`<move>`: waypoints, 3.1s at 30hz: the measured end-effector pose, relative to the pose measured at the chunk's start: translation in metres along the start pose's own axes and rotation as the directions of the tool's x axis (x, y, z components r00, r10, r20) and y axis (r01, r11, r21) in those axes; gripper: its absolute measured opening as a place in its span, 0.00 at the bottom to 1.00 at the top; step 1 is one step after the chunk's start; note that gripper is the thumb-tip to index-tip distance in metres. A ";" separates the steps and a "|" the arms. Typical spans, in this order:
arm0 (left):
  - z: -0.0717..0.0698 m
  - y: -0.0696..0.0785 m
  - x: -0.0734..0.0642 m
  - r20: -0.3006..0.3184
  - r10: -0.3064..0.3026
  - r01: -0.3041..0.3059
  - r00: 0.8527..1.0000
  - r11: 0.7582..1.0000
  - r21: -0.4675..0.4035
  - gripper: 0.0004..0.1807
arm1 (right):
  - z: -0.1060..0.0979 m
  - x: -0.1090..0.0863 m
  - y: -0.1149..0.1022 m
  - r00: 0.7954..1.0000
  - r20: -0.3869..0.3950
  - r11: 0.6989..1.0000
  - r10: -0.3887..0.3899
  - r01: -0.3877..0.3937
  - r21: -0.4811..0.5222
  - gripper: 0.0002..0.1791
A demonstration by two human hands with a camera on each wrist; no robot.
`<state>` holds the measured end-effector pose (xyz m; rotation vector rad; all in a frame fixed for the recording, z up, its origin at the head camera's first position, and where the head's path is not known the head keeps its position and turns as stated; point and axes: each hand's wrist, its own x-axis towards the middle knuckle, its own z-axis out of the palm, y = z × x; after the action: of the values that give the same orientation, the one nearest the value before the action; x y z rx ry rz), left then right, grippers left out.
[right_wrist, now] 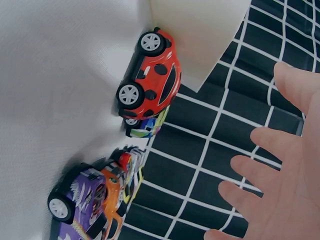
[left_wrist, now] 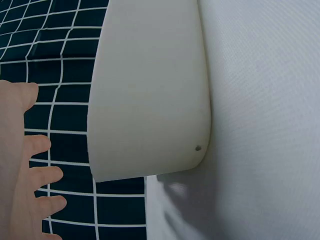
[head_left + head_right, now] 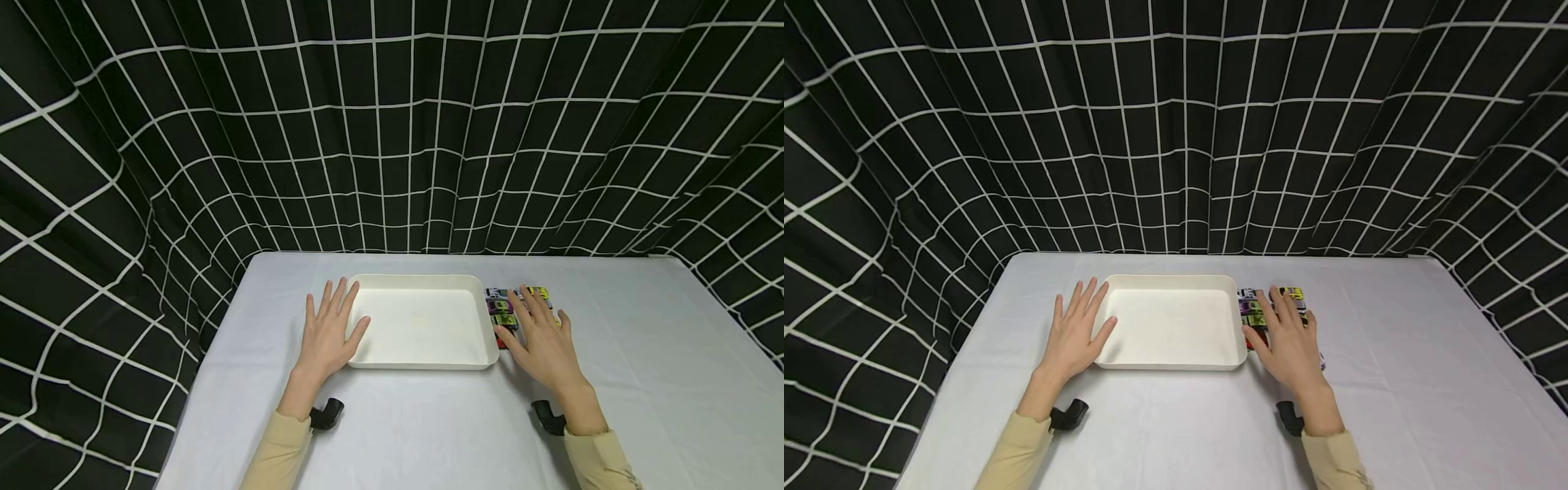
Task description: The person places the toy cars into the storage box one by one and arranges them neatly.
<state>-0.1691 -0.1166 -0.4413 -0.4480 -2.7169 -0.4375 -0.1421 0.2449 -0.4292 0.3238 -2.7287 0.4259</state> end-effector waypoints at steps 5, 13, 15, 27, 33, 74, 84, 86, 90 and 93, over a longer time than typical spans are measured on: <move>0.000 0.000 0.000 -0.006 0.004 -0.004 1.000 1.000 -0.006 0.35 | -0.001 0.000 0.001 1.000 0.008 1.000 0.001 -0.001 0.004 0.37; 0.000 -0.001 0.000 -0.006 0.002 -0.003 1.000 1.000 -0.011 0.35 | -0.002 -0.001 0.003 1.000 0.019 1.000 0.000 0.000 0.007 0.36; 0.000 -0.001 0.000 -0.008 0.002 -0.002 1.000 1.000 -0.013 0.35 | -0.002 -0.001 0.004 1.000 0.017 1.000 -0.001 0.001 0.007 0.36; -0.005 -0.004 -0.004 -0.084 -0.107 0.088 0.991 0.975 -0.205 0.25 | -0.014 -0.002 0.012 0.994 -0.050 0.995 -0.095 0.096 0.019 0.29; -0.011 -0.010 -0.002 -0.033 -0.235 0.209 0.971 0.913 -0.351 0.22 | -0.022 -0.011 0.027 0.989 -0.051 0.990 -0.140 0.139 -0.019 0.22; 0.021 -0.016 -0.014 0.079 -0.297 0.273 0.952 0.699 -0.661 0.15 | -0.018 -0.048 0.078 0.978 0.104 0.982 -0.179 0.185 -0.046 0.22; 0.020 -0.017 -0.013 0.094 -0.295 0.279 0.951 0.683 -0.675 0.16 | -0.017 -0.046 0.079 0.969 0.049 0.969 -0.242 0.244 -0.047 0.22; 0.020 -0.017 -0.013 0.097 -0.296 0.282 0.950 0.682 -0.675 0.16 | -0.017 -0.046 0.079 0.968 0.042 0.968 -0.245 0.247 -0.049 0.22; 0.019 -0.017 -0.013 0.099 -0.295 0.282 0.950 0.682 -0.675 0.15 | -0.018 -0.044 0.077 0.968 0.038 0.967 -0.248 0.250 -0.052 0.22; 0.019 -0.017 -0.013 0.091 -0.285 0.270 0.954 0.690 -0.672 0.15 | -0.020 -0.042 0.075 0.962 0.029 0.960 -0.272 0.273 -0.056 0.21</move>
<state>-0.1697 -0.1287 -0.4672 -0.1872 -2.5195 -1.5432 -0.1187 0.3280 -0.4465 0.6805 -2.6571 0.2656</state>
